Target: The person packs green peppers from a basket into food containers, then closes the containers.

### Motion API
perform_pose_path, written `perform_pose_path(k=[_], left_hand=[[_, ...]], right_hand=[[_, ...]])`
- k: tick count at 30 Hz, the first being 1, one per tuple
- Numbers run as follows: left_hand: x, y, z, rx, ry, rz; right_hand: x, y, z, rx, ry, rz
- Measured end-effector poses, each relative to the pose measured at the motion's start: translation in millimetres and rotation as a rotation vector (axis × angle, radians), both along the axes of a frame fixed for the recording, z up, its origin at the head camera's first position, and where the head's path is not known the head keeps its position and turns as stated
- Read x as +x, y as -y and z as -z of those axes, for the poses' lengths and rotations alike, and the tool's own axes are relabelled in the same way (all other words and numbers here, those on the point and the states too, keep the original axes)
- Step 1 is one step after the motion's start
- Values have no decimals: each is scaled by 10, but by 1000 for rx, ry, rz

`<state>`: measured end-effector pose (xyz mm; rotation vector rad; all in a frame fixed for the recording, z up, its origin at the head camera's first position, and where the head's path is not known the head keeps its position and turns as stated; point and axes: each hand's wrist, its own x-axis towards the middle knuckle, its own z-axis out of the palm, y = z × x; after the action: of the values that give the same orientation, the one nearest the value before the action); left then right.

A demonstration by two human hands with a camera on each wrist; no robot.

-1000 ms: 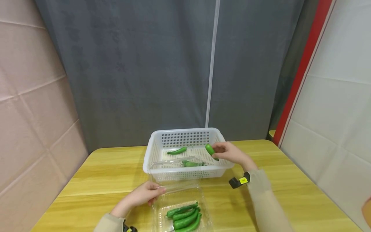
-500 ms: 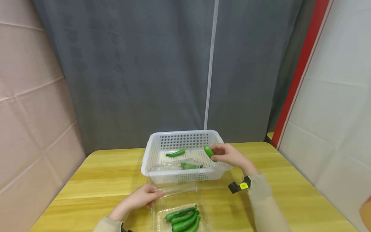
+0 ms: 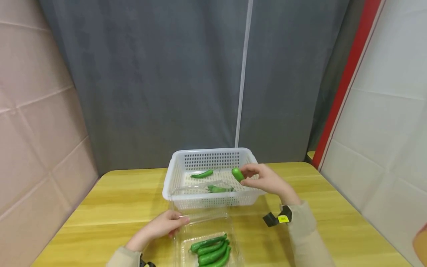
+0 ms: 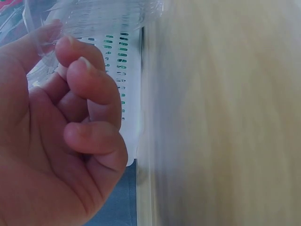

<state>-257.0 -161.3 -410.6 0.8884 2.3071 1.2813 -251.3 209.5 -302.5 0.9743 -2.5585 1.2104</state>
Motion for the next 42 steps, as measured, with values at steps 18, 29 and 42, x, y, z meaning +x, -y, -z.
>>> perform_pose_path(k=[18,29,42], left_hand=[[5,1,-18,7,33,-13],[-3,3,-30,-1,22,-7],[-8,0,-32,2,14,-3]], right_hand=[[418,239,-217,38,-222,-209],[447,603,-126,181,-199,-382],[461,918,59,372,-20,-436]])
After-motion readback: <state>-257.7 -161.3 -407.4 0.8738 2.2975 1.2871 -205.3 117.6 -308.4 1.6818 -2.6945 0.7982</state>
